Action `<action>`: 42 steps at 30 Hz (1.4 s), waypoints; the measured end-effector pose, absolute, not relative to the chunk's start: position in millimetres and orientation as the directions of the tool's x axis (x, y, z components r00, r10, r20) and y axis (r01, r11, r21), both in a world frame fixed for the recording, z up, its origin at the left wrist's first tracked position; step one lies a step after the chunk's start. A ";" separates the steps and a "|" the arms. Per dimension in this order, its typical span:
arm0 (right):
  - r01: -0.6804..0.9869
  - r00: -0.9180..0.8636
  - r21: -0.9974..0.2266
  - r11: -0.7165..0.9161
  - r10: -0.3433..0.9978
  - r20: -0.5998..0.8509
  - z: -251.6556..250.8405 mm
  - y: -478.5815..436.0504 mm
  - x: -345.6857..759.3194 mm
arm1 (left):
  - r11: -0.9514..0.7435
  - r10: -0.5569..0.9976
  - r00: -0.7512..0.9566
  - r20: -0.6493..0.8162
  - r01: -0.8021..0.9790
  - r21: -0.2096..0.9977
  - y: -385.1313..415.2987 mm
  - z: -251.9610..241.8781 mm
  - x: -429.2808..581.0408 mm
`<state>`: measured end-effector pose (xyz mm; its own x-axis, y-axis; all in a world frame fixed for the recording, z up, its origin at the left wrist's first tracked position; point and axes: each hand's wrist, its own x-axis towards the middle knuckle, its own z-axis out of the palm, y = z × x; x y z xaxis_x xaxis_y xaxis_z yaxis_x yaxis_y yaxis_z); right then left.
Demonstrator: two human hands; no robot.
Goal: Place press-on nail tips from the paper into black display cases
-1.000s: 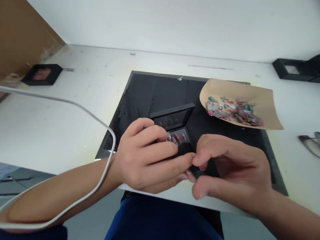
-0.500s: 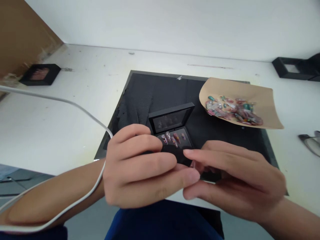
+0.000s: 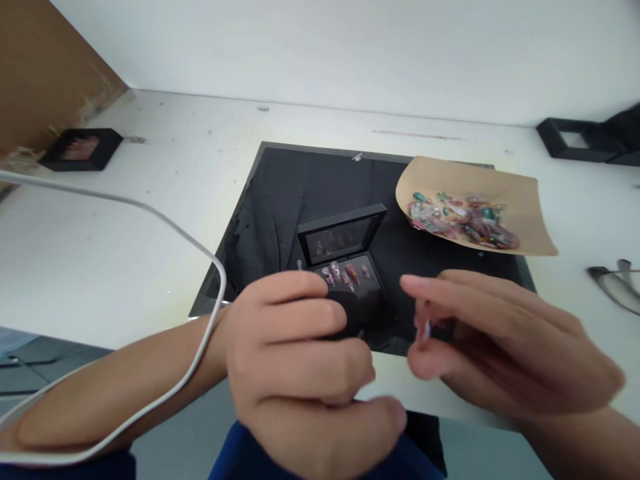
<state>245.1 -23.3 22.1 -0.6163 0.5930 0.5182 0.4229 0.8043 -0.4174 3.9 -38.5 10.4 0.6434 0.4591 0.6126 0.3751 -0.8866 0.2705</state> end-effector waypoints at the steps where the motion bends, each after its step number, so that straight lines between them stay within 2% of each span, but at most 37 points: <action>1: 0.427 -0.613 -0.422 0.799 0.599 0.515 21.7 -21.2 246.0 | -0.914 0.403 0.635 0.659 0.317 0.254 -38.9 7.7 6.5; 3: 0.437 -0.613 -0.404 0.803 0.595 0.520 17.0 -17.4 244.7 | -0.957 0.290 0.644 0.708 0.216 0.196 -36.6 2.7 10.0; 6: 0.422 -0.682 -0.317 0.849 0.528 0.506 2.8 -14.3 237.1 | -0.989 0.147 0.731 0.667 0.091 0.118 -29.5 -3.2 12.3; 9: 0.413 -0.786 -0.201 0.888 0.460 0.413 -9.7 -15.0 229.1 | -0.992 0.105 0.736 0.669 0.031 0.121 -26.8 -6.9 14.2; 11: 0.416 -0.822 -0.175 0.892 0.451 0.349 -13.8 -16.3 226.2 | -0.992 0.086 0.738 0.669 0.005 0.122 -28.6 -8.0 15.7; 15: 0.429 -0.852 -0.213 0.878 0.472 0.226 -15.4 -17.5 225.1 | -0.992 0.090 0.745 0.661 0.006 0.128 -33.5 -8.4 17.0; 18: 0.446 -0.855 -0.230 0.865 0.487 0.177 -16.0 -17.4 224.9 | -0.982 0.141 0.740 0.658 0.023 0.185 -34.2 -8.4 16.5; 22: 0.451 -0.848 -0.261 0.854 0.501 0.172 -17.2 -17.3 223.9 | -0.956 0.172 0.766 0.620 -0.021 0.291 -32.3 -9.6 16.2; 27: 0.409 -0.846 -0.352 0.842 0.494 0.202 -14.8 -15.3 224.4 | -0.936 0.169 0.823 0.542 -0.038 0.349 -29.1 -10.6 16.3; 33: 0.348 -0.863 -0.356 0.868 0.444 0.240 -12.9 -13.5 227.5 | -0.931 0.166 0.847 0.505 -0.033 0.363 -29.1 -11.3 16.2; 38: 0.386 -0.863 -0.383 0.839 0.475 0.173 -15.2 -12.5 229.0 | -0.942 0.162 0.857 0.489 -0.013 0.334 -30.4 -11.6 15.9; 42: 0.400 -0.849 -0.386 0.831 0.495 0.185 -16.4 -12.3 227.8 | -0.944 0.152 0.870 0.469 -0.013 0.329 -29.7 -11.6 15.2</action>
